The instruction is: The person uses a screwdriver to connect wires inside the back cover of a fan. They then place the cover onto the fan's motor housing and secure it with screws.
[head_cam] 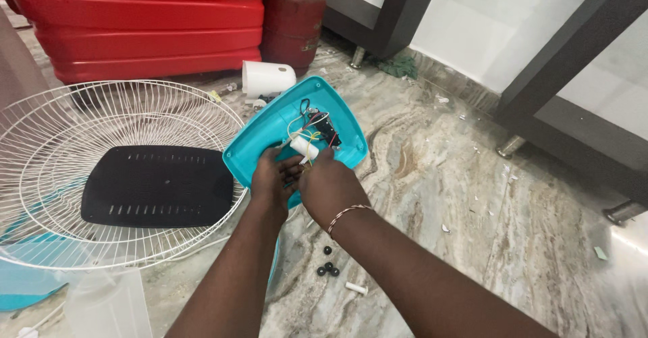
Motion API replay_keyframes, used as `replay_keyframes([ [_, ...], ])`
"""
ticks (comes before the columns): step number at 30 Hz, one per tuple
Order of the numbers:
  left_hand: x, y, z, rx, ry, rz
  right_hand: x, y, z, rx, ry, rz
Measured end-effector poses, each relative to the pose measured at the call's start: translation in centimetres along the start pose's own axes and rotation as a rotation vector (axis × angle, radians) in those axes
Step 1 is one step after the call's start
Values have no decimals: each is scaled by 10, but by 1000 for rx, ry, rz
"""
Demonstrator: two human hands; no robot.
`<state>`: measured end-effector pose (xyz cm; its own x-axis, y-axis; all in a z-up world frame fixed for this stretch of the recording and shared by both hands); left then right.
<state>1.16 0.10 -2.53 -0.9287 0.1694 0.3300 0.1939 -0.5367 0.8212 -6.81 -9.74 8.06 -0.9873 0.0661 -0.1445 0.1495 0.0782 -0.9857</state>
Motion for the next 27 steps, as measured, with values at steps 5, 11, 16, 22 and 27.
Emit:
replay_keyframes([
  [5,1,-5,1,-37,4,34,-3,21,5,-124,85,65],
  [11,-8,-18,-1,-35,-3,120,-2,31,10,-726,364,-303],
  [16,-15,-33,-10,-98,18,116,10,14,33,-304,27,83],
  [22,-4,-32,-14,-219,-52,105,15,-2,38,-254,-9,204],
  [27,6,-27,-8,-287,-77,157,18,-5,41,-235,-82,250],
])
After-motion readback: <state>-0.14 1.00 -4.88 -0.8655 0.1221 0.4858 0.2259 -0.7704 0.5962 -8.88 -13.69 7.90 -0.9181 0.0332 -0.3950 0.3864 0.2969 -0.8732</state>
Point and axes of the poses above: each hand's wrist, its own x-axis away from the middle knuckle, its own y-axis out of the palm, z = x × y, the point moved 1 cm from there along -x, towards the middle knuckle, and after that the axes turned 15 degrees about x, right-handed, at the moved point
